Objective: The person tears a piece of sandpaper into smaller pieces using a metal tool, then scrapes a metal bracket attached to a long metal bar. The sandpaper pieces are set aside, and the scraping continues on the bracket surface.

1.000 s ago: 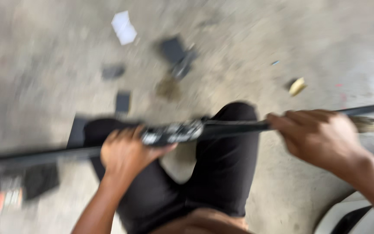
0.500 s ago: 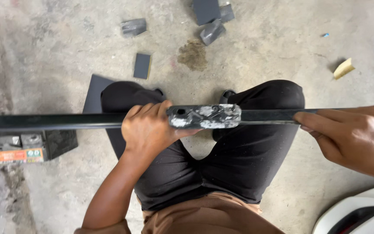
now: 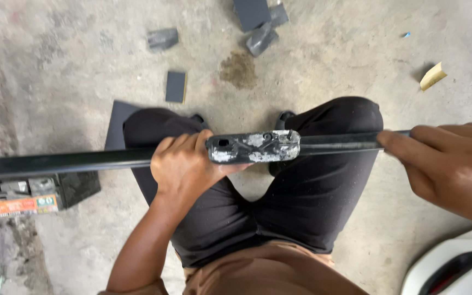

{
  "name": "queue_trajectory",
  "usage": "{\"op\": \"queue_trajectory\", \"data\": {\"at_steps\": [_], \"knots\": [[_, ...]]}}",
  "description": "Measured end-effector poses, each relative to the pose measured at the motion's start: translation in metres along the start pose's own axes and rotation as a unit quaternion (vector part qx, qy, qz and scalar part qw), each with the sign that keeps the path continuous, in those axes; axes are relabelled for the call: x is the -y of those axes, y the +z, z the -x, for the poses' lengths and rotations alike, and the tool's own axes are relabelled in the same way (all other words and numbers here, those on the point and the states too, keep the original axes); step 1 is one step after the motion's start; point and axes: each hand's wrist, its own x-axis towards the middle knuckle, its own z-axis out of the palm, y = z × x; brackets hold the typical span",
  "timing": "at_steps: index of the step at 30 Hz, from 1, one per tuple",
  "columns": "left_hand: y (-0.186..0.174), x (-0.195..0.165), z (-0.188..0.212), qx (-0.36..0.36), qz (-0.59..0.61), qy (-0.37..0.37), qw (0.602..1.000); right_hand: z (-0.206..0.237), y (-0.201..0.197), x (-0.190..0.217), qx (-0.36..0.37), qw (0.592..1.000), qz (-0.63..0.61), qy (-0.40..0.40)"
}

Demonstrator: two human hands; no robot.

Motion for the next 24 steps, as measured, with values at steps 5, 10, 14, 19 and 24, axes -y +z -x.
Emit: {"op": "queue_trajectory", "data": {"at_steps": [5,10,14,19,24], "knots": [[0.001,0.002,0.001,-0.021,0.005,0.006,1.0,-0.004,0.006,0.008,0.174,0.983,0.004,0.053],[0.002,0.001,0.0,-0.017,0.003,0.008,1.0,-0.004,0.002,0.004,-0.006,0.995,-0.103,0.001],[0.0,0.002,0.001,-0.017,0.008,0.005,1.0,-0.005,0.003,0.008,0.164,0.985,0.03,0.037],[-0.001,0.001,-0.002,-0.038,0.005,0.012,0.999,0.004,-0.004,0.0,0.042,0.995,-0.089,0.023],[-0.001,0.003,0.001,-0.009,0.011,0.011,1.0,0.005,-0.007,-0.013,0.019,1.0,0.004,0.0]]}}
